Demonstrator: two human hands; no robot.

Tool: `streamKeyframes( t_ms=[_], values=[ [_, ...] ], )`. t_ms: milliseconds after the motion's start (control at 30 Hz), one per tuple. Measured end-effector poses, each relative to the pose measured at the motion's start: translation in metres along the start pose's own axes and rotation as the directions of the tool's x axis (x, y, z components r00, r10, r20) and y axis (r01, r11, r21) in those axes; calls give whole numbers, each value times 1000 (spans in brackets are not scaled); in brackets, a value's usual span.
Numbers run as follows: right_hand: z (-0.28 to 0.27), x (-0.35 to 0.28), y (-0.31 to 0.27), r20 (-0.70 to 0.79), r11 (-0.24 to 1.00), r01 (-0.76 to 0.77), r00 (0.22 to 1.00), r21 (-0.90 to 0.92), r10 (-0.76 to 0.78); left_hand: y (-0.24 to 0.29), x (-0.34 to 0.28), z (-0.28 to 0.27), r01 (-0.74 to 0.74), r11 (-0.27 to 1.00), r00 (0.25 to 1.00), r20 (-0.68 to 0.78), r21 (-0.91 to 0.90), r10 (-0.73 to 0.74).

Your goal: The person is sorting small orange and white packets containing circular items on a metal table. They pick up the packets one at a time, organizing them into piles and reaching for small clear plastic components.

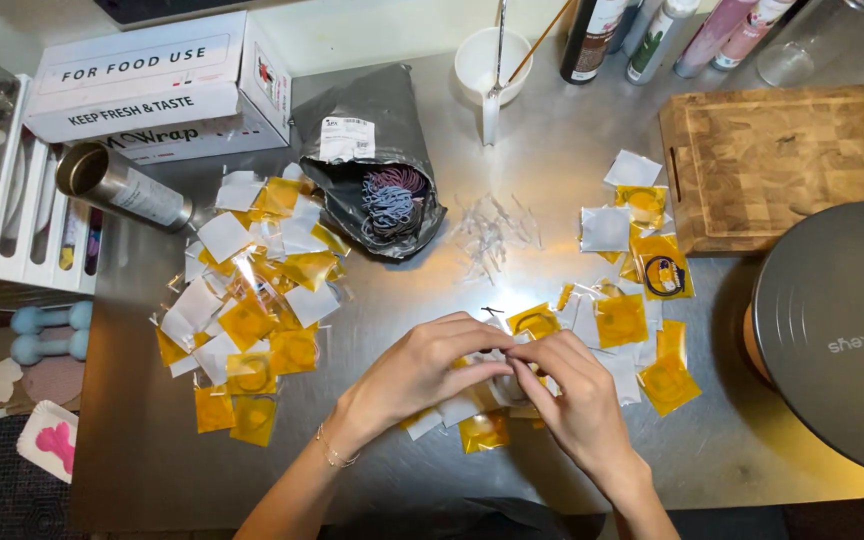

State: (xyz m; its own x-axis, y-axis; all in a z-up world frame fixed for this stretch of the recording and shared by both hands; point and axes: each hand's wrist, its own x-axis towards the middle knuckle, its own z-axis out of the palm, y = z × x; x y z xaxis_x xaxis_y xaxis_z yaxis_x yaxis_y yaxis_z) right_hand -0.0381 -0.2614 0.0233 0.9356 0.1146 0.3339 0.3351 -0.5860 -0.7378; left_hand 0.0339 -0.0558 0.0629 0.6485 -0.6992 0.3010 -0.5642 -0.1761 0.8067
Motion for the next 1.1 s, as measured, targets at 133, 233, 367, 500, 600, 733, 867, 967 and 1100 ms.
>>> streamKeyframes(
  t_ms=[133, 233, 367, 500, 600, 733, 867, 967, 1100],
  values=[
    [-6, 10, 1, 5, 1000, -4, 1000, -20, 4, -33, 0, 10, -50, 998, 998, -31, 32, 51],
    [-10, 17, 2, 31, 998, 50, 998, -45, -48, -39, 5, 7, -40, 999, 999, 5, 8, 40],
    [-5, 17, 8, 24, 998, 50, 998, -40, -49, -31, 11, 9, -54, 989, 999, 7, 134, 54],
    [4, 17, 12, -26, 996, 29, 999, -79, -31, -38, 13, 20, -79, 959, 995, -33, 274, 91],
    [4, 19, 8, -69, 996, 19, 997, -82, -25, -36, 18, 20, -85, 951, 990, -83, 296, 115],
    [4, 18, -1, -127, 997, -63, 990, -40, 57, -44, 16, 25, 44, 993, 977, -212, 114, -19],
    [2, 13, 6, -139, 960, -233, 957, 155, 255, -20, 22, 21, 1, 1000, 969, -247, 29, 6],
    [1, 15, 2, -112, 940, -261, 950, 220, 290, -18, 17, 21, -68, 995, 963, -257, 77, 86],
    [0, 14, -5, -98, 936, -277, 948, 218, 303, -14, 15, 18, -98, 967, 960, -234, 235, 154]
  ],
)
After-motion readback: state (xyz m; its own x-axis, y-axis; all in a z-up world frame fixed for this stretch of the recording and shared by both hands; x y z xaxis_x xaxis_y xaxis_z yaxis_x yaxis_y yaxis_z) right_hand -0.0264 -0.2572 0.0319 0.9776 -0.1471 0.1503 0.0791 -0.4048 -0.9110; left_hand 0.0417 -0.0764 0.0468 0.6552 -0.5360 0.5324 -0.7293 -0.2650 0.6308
